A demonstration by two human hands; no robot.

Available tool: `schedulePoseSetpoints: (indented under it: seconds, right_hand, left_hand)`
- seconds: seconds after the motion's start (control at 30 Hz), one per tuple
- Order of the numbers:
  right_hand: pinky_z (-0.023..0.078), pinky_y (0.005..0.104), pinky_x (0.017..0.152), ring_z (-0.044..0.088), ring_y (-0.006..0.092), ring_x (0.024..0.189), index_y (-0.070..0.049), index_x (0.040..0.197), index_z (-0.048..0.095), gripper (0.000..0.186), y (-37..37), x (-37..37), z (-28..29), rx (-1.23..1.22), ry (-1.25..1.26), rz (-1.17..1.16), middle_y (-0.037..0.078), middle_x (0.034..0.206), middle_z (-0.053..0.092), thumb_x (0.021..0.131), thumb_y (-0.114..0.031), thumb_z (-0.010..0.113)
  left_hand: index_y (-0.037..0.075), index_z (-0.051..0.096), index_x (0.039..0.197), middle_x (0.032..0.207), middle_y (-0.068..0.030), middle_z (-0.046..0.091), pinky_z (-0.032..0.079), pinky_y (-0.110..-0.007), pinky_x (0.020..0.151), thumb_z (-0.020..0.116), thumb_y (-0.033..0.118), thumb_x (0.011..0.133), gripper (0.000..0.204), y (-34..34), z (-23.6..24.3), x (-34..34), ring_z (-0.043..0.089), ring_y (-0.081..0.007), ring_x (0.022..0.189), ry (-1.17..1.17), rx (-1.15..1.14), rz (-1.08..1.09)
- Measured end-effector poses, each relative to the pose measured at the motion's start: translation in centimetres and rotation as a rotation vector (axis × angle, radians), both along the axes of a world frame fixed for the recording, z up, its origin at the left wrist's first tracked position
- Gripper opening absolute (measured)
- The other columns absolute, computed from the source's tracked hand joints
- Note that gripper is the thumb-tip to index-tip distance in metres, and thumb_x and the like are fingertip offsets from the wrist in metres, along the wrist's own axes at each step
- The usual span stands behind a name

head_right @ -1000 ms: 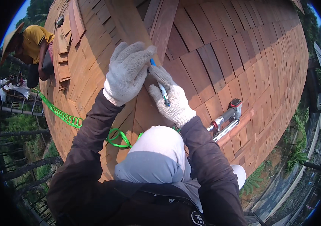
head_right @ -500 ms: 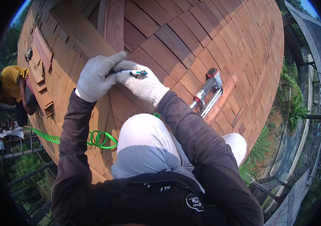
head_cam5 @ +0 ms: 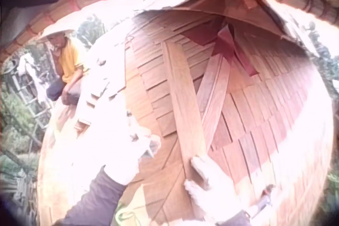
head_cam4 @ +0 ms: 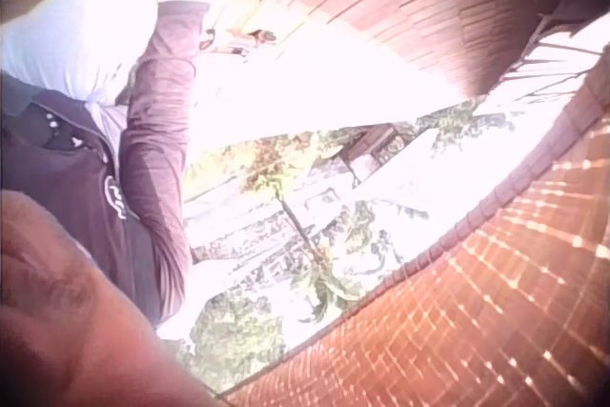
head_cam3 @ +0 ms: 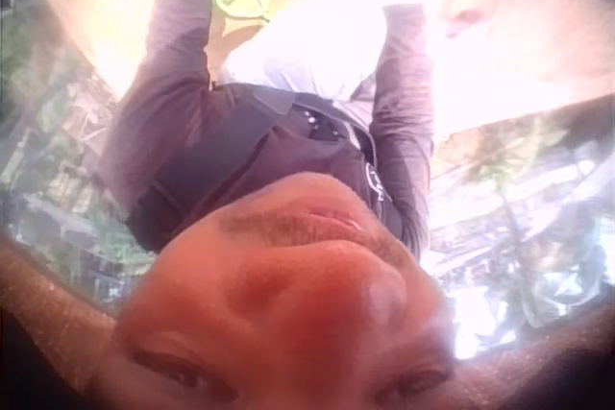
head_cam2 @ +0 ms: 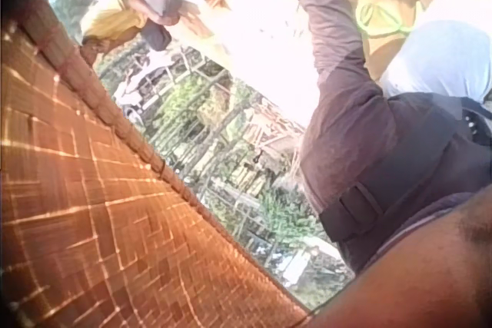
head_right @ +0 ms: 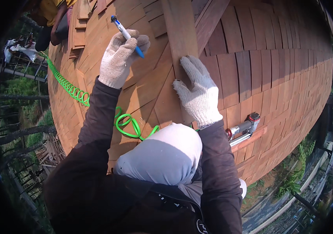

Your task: The person places wood shingles onto a roof, uses a marker to draw lines on them, and secures the shingles using a pneumatic nail gun.

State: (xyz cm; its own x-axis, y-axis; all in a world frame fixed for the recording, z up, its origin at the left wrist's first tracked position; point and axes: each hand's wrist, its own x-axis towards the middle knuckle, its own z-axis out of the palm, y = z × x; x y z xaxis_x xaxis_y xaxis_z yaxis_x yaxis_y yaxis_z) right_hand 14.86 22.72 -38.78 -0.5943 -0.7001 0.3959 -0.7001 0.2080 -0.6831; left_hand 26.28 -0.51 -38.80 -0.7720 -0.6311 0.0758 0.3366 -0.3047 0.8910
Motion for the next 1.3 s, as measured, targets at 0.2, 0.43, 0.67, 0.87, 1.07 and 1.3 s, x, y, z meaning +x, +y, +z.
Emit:
schedulePoseSetpoints:
  seconds: [0.2,0.43,0.67,0.87,1.07,1.3]
  right_hand:
    - [0.054,0.0398,0.106,0.066,0.0373,0.125,-0.005,0.134,0.069,0.054,-0.2,-0.1,0.2,0.022,0.06,0.0,0.022,0.138,0.065,0.081,-0.01,0.081]
    - [0.056,0.0391,0.103,0.067,0.0367,0.123,-0.006,0.134,0.069,0.054,0.0,0.0,0.3,0.038,0.053,-0.039,0.022,0.138,0.065,0.081,-0.01,0.081]
    - [0.057,0.0389,0.1,0.068,0.0363,0.12,-0.007,0.133,0.069,0.054,-0.5,0.6,0.8,0.041,0.051,-0.039,0.021,0.138,0.065,0.081,-0.011,0.08]
    - [0.057,0.0385,0.101,0.069,0.036,0.119,-0.006,0.131,0.07,0.052,-0.2,0.5,0.3,0.033,0.067,-0.06,0.021,0.138,0.065,0.08,-0.011,0.08]
    - [0.057,0.0379,0.101,0.07,0.035,0.118,-0.007,0.129,0.071,0.05,-0.3,0.6,0.4,0.052,0.049,-0.065,0.019,0.138,0.065,0.08,-0.011,0.08]
    - [0.057,0.0376,0.1,0.07,0.0345,0.118,-0.005,0.127,0.072,0.048,-0.4,0.6,0.3,0.024,0.066,-0.069,0.019,0.137,0.066,0.08,-0.01,0.08]
  left_hand:
    - [0.003,0.06,0.126,0.127,-0.013,0.067,0.052,-0.049,0.106,0.066,0.017,0.103,0.028,1.0,-1.8,-4.0,0.064,-0.0266,0.121,0.012,0.193,-0.004]
    - [0.003,0.061,0.131,0.123,-0.0051,0.059,0.054,-0.034,0.093,0.063,0.013,0.103,0.03,0.6,-1.5,-6.3,0.061,-0.017,0.105,-0.023,0.406,0.03]
    - [-0.002,0.056,0.135,0.129,-0.0101,0.06,0.052,-0.033,0.101,0.061,0.008,0.102,0.035,-2.8,-7.3,-8.6,0.063,-0.0215,0.114,0.141,0.183,-0.188]
    - [-0.001,0.056,0.137,0.127,-0.0149,0.067,0.053,-0.035,0.105,0.061,0.01,0.103,0.036,-1.8,-6.0,-10.1,0.064,-0.0268,0.121,-0.083,-0.854,-0.01]
    - [-0.004,0.055,0.138,0.128,-0.0157,0.067,0.05,-0.035,0.11,0.063,0.011,0.101,0.041,-2.2,-5.9,-10.1,0.061,-0.0289,0.127,-0.213,-1.069,0.006]
    - [-0.002,0.048,0.146,0.14,-0.0144,0.061,0.048,-0.033,0.112,0.052,-0.001,0.103,0.043,-2.7,-7.9,-11.0,0.059,-0.023,0.131,0.162,0.298,-0.405]
